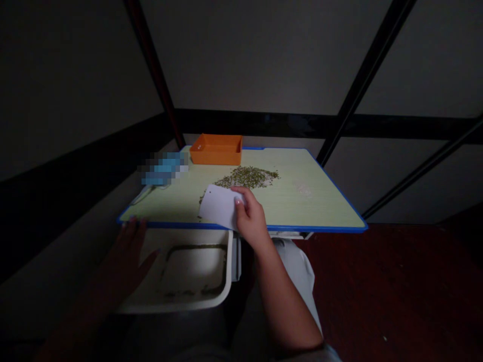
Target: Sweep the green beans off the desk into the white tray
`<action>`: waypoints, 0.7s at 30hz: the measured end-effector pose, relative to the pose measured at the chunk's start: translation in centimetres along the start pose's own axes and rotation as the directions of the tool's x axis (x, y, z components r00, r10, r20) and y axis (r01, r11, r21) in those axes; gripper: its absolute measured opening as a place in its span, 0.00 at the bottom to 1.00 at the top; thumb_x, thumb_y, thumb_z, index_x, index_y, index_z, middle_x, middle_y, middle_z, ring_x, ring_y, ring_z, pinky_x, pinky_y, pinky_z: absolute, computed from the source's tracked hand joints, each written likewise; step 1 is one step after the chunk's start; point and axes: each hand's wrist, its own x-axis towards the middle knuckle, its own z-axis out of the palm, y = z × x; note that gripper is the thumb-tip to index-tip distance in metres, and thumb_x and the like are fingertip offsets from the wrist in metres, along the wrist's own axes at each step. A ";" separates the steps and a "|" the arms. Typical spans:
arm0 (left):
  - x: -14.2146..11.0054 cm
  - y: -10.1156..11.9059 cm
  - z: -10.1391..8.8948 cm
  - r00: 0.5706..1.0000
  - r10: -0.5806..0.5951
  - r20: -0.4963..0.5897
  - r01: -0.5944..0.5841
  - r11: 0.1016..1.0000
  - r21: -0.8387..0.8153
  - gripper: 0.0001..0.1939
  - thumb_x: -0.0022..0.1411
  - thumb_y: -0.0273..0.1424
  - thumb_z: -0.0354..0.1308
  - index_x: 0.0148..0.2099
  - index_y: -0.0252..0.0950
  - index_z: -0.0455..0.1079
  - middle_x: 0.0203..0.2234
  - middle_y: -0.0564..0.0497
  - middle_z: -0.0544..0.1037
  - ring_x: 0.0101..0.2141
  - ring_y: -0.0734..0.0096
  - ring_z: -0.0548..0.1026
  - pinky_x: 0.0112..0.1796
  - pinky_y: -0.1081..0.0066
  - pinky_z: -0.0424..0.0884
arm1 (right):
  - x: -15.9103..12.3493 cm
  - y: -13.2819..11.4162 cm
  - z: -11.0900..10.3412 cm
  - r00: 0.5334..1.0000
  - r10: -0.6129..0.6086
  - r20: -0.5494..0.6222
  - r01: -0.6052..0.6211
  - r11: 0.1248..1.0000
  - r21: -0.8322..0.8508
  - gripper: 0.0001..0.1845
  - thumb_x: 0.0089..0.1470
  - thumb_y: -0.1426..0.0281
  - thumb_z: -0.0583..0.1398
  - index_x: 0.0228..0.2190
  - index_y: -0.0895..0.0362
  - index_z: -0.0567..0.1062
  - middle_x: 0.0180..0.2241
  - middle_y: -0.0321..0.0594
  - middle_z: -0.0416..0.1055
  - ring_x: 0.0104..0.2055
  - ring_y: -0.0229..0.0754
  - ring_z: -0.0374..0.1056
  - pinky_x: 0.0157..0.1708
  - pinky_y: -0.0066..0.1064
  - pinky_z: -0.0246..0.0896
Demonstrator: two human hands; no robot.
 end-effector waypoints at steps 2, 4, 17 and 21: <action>0.0 0.0 -0.1 1.000 0.000 -0.001 0.000 1.000 -0.001 0.39 0.64 0.46 0.42 0.70 0.29 0.44 0.69 0.30 0.50 0.69 0.44 0.50 0.63 0.46 0.59 | 0.0 0.0 0.0 1.000 -0.003 0.004 0.003 1.000 0.004 0.13 0.61 0.67 0.55 0.46 0.53 0.74 0.45 0.41 0.77 0.48 0.45 0.72 0.48 0.37 0.66; -0.1 0.0 -0.2 1.000 -0.003 -0.001 0.003 1.000 -0.001 0.39 0.64 0.45 0.42 0.70 0.30 0.42 0.69 0.31 0.51 0.69 0.44 0.50 0.63 0.46 0.59 | 0.0 0.0 0.0 1.000 -0.008 0.006 0.008 1.000 0.007 0.13 0.61 0.68 0.55 0.46 0.53 0.74 0.46 0.41 0.77 0.49 0.45 0.72 0.49 0.38 0.65; 0.0 0.1 -0.3 1.000 0.000 0.013 0.000 1.000 -0.001 0.39 0.64 0.46 0.42 0.70 0.30 0.42 0.69 0.31 0.51 0.69 0.43 0.50 0.63 0.45 0.59 | 0.1 0.3 0.1 0.999 0.037 0.034 -0.038 0.998 0.040 0.13 0.59 0.69 0.56 0.44 0.53 0.75 0.44 0.40 0.77 0.47 0.46 0.71 0.49 0.37 0.65; 0.0 0.1 -0.4 1.000 -0.005 0.011 0.005 1.000 0.000 0.39 0.64 0.46 0.41 0.70 0.30 0.43 0.69 0.31 0.50 0.69 0.44 0.50 0.63 0.46 0.59 | 0.1 0.3 0.2 0.998 0.051 0.047 -0.054 0.997 0.062 0.13 0.58 0.69 0.56 0.44 0.53 0.75 0.44 0.40 0.77 0.47 0.46 0.71 0.49 0.38 0.65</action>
